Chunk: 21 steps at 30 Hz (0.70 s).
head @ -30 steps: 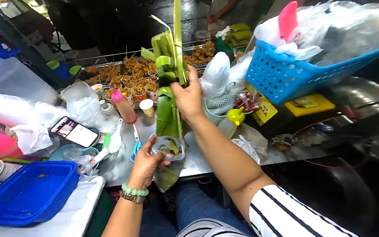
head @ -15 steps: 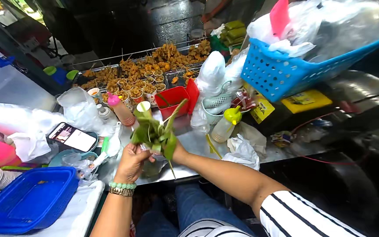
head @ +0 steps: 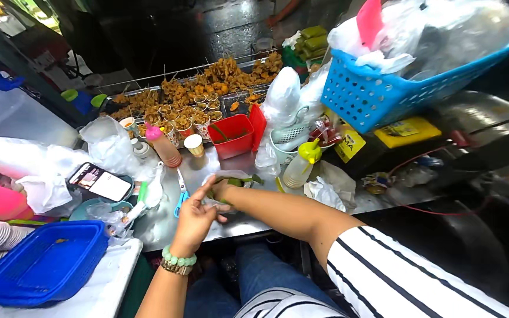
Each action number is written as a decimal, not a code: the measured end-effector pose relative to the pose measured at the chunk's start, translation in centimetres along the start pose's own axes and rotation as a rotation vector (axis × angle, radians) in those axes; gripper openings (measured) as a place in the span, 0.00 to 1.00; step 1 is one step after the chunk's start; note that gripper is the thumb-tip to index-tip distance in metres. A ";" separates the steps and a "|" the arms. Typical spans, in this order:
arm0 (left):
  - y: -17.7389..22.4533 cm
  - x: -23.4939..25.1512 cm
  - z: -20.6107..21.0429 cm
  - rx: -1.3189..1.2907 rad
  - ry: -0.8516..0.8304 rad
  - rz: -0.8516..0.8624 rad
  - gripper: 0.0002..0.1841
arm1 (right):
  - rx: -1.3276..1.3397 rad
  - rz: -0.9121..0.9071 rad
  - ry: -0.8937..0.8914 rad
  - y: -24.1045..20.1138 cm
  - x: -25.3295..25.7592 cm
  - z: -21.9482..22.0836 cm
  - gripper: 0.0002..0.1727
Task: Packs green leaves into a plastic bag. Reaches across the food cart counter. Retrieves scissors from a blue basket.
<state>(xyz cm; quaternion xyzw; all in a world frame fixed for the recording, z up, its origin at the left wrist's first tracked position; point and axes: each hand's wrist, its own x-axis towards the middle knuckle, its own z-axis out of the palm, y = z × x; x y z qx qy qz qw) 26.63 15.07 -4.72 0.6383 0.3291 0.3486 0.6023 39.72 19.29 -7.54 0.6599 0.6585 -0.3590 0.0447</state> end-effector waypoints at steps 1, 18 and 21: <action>0.0 0.2 -0.3 -0.030 0.078 -0.014 0.37 | 0.018 -0.058 0.019 0.4 0.4 -0.1 0.26; 2.0 -2.1 -6.8 -0.751 -0.160 0.085 0.38 | 0.246 -0.019 0.658 9.1 -8.1 -3.6 0.16; 2.0 -3.0 -7.2 -0.817 -0.166 0.109 0.40 | 0.282 0.433 0.453 13.1 -4.8 4.4 0.34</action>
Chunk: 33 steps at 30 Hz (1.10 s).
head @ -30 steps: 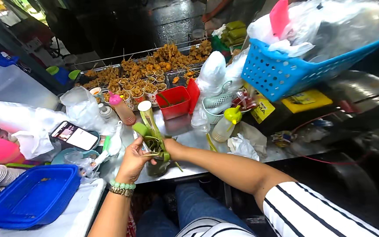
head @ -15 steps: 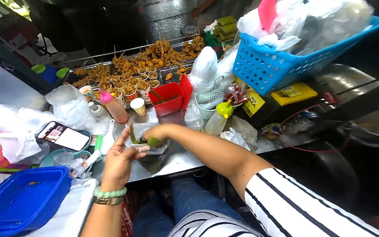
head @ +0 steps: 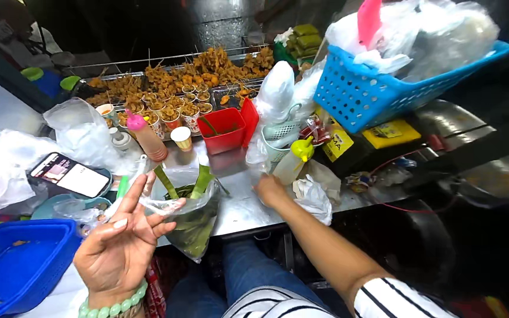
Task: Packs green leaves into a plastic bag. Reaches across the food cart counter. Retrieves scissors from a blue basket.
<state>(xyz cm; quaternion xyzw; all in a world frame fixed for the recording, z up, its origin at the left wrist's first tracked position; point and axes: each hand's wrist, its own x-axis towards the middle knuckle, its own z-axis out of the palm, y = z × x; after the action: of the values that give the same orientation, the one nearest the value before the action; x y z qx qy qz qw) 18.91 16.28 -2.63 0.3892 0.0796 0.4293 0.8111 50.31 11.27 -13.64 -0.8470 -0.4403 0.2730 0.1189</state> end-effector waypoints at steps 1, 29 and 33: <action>0.0 -0.3 0.0 -0.009 0.006 0.007 0.40 | -0.008 0.049 0.013 1.3 0.4 2.3 0.38; -2.4 -1.1 -4.8 -0.194 0.014 -0.033 0.37 | 0.730 -0.436 0.213 -13.6 14.1 -8.0 0.20; -2.3 -1.2 -5.1 -0.185 0.013 -0.047 0.36 | 1.148 -0.354 0.119 -15.7 16.0 -7.6 0.17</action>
<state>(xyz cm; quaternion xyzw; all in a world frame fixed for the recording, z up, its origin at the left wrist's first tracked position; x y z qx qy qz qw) 17.29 17.46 -8.00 0.3077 0.0541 0.4185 0.8528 51.35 33.68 -6.15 -0.5751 -0.3494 0.3952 0.6253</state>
